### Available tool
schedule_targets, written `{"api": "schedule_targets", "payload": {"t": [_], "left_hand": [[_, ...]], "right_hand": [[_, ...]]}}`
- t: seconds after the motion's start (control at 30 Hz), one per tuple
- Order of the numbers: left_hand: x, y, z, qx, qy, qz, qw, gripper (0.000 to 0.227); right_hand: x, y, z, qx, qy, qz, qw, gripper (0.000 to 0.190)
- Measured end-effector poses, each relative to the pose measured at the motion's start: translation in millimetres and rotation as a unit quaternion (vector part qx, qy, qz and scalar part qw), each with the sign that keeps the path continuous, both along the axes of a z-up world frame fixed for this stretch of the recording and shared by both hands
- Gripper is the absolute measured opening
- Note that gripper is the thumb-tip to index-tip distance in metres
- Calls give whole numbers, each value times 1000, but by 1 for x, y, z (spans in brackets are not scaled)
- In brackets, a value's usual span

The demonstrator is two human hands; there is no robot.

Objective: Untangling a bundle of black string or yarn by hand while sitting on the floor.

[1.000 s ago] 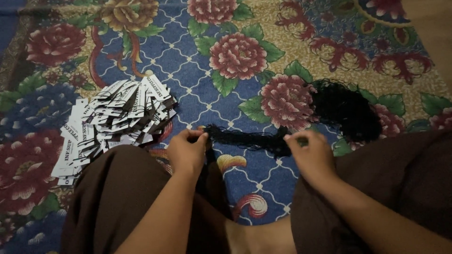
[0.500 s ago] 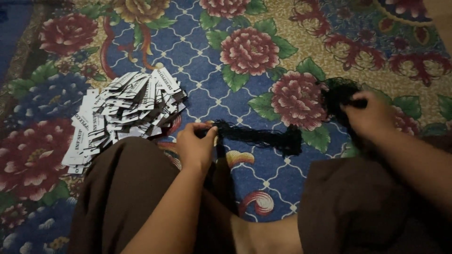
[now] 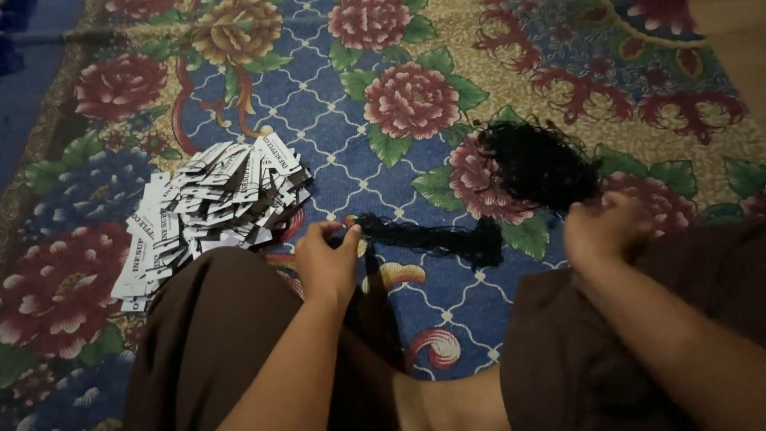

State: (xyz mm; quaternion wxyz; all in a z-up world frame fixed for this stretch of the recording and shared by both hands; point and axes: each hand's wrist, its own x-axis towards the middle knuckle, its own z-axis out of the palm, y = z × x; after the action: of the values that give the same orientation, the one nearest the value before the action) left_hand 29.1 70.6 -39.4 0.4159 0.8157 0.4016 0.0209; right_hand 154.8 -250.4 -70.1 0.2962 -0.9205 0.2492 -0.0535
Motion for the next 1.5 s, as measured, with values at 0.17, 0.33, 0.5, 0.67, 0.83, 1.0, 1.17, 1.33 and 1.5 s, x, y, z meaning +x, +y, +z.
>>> {"api": "schedule_targets", "payload": {"t": [0.17, 0.33, 0.5, 0.67, 0.83, 1.0, 1.17, 1.33, 1.5], "left_hand": [[1, 5, -22, 16, -8, 7, 1000, 41], [-3, 6, -22, 4, 9, 20, 1000, 43], [-1, 7, -25, 13, 11, 12, 1000, 42], [-2, 5, -21, 15, 11, 10, 1000, 42], [-3, 3, -20, 20, 12, 5, 1000, 41], [-6, 0, -14, 28, 4, -1, 1000, 42], [-7, -5, 9, 24, 6, -23, 999, 41], [-9, -5, 0, 59, -35, -44, 997, 41], [-11, -10, 13, 46, -19, -43, 998, 38]], "right_hand": [[12, -11, -42, -66, -81, 197, 975, 21], [-9, 16, -3, -68, -61, 296, 951, 28], [19, 2, -31, -125, 8, 310, 942, 32], [16, -4, -29, -137, 22, 295, 945, 19], [6, -3, -30, -76, -12, 268, 960, 16], [-6, 5, -11, -72, -102, 234, 964, 12], [-7, 0, 8, 88, -121, 144, 978, 16], [-17, 5, 40, 274, -80, 58, 957, 30], [-26, 17, 61, 312, -5, 55, 948, 32]]}}
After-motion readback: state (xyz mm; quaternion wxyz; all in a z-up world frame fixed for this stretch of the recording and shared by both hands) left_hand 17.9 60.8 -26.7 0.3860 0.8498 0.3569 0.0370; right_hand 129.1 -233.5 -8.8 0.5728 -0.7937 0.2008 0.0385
